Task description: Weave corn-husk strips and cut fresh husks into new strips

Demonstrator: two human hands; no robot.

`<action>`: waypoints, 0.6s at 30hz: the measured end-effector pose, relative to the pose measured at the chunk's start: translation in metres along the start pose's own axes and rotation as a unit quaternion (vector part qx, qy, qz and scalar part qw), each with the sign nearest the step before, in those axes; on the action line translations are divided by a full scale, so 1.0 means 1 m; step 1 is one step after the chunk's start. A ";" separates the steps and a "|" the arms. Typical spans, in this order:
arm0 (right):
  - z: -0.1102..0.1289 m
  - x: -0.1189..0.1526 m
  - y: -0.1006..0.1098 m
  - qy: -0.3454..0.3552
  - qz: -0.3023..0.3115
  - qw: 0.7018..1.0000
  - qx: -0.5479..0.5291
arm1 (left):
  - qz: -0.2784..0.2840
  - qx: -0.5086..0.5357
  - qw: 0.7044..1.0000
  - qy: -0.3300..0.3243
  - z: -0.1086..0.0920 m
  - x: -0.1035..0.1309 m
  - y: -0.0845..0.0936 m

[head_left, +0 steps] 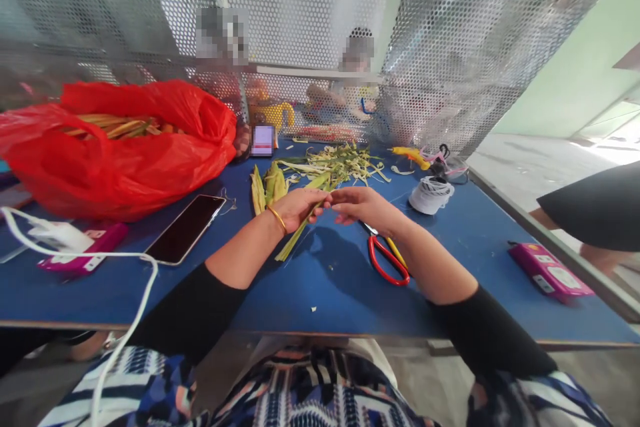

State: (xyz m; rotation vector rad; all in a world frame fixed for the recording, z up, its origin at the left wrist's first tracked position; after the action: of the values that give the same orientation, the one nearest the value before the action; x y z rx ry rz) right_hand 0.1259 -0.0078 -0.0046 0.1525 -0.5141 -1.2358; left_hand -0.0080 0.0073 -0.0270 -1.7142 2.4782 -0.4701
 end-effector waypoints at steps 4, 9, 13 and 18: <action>-0.008 -0.014 -0.026 -0.063 0.122 0.968 -0.210 | 0.001 -0.024 1.000 -0.021 0.000 -0.001 -0.001; -0.030 -0.014 -0.020 -0.113 0.108 0.953 -0.261 | 0.002 -0.029 0.999 -0.026 0.006 -0.002 -0.005; -0.031 -0.017 -0.009 -0.078 0.046 0.967 -0.239 | 0.011 -0.007 1.000 -0.025 0.006 0.001 -0.009; -0.023 -0.016 0.005 -0.020 -0.019 0.976 -0.216 | -0.054 0.024 0.998 -0.012 0.003 0.003 -0.004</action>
State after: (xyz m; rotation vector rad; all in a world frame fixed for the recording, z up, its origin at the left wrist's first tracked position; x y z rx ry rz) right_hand 0.1371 0.0053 -0.0276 -0.2317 -0.2686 -1.3625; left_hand -0.0051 0.0029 -0.0283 -1.8318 2.3464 -0.5103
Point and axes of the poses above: each hand's wrist, its own x-axis away from the middle knuckle, its own y-axis out of the back of the hand, z = x × y, the point moved 6 cm from there along -x, towards the middle knuckle, and after that the axes turned 13 degrees about -y, right-handed, at the moved point
